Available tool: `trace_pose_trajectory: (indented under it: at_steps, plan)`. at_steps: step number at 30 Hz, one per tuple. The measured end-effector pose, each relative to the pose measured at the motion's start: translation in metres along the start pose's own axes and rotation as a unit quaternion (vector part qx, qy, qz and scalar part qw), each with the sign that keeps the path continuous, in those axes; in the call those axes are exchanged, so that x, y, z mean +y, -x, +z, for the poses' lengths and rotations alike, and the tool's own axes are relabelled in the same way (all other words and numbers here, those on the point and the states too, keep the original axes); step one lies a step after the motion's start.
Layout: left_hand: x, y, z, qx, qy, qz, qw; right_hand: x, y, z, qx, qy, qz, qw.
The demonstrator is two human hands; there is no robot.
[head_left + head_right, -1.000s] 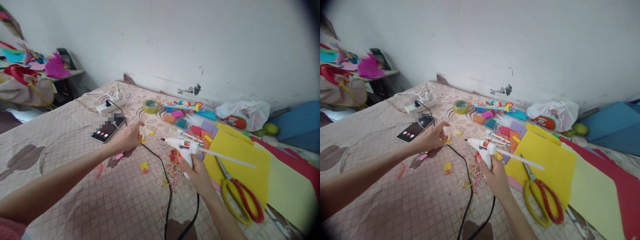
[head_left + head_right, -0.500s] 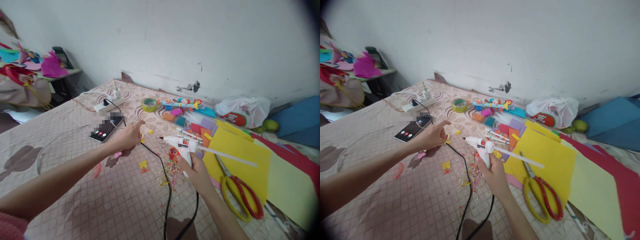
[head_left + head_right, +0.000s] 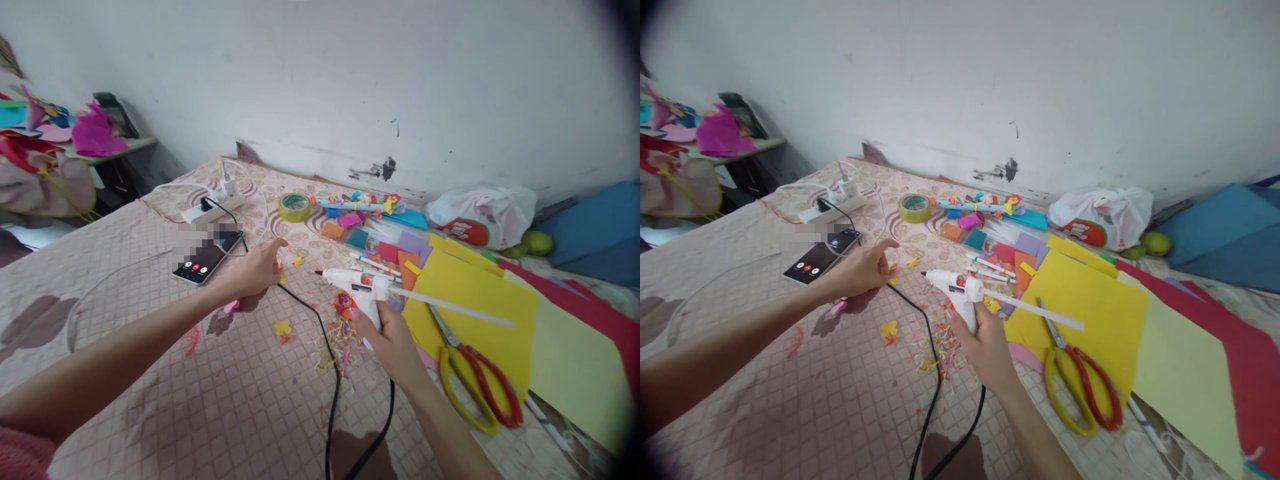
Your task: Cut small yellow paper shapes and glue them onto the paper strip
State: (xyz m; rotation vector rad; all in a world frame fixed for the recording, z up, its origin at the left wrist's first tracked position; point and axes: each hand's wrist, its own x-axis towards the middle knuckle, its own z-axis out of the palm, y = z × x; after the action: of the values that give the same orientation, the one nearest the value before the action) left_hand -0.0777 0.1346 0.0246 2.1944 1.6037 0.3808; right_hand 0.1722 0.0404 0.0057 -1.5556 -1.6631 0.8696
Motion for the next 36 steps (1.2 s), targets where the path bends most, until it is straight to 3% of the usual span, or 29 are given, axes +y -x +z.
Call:
trace_pose_trajectory:
  at_steps: [10, 18, 26, 32, 36]
  plan:
    - [-0.01, -0.01, -0.016, -0.039, 0.057, 0.009, 0.998, 0.005, -0.002, 0.001, 0.009, 0.02, -0.009, 1.0]
    - [-0.029, -0.023, -0.017, -0.095, 0.121, -0.023, 0.988, 0.007, -0.003, 0.001, 0.014, 0.027, -0.018, 0.999]
    - [-0.025, -0.022, -0.024, -0.132, 0.185, -0.042, 0.973, 0.008, -0.002, 0.002, 0.01, 0.026, -0.014, 1.0]
    - [-0.014, -0.018, -0.04, -0.14, 0.204, -0.066, 0.967, 0.018, -0.013, 0.007, 0.079, 0.09, -0.024, 0.992]
    - [-0.01, -0.018, -0.049, -0.14, 0.217, -0.079, 0.963, 0.028, -0.027, 0.016, 0.112, 0.178, -0.069, 0.975]
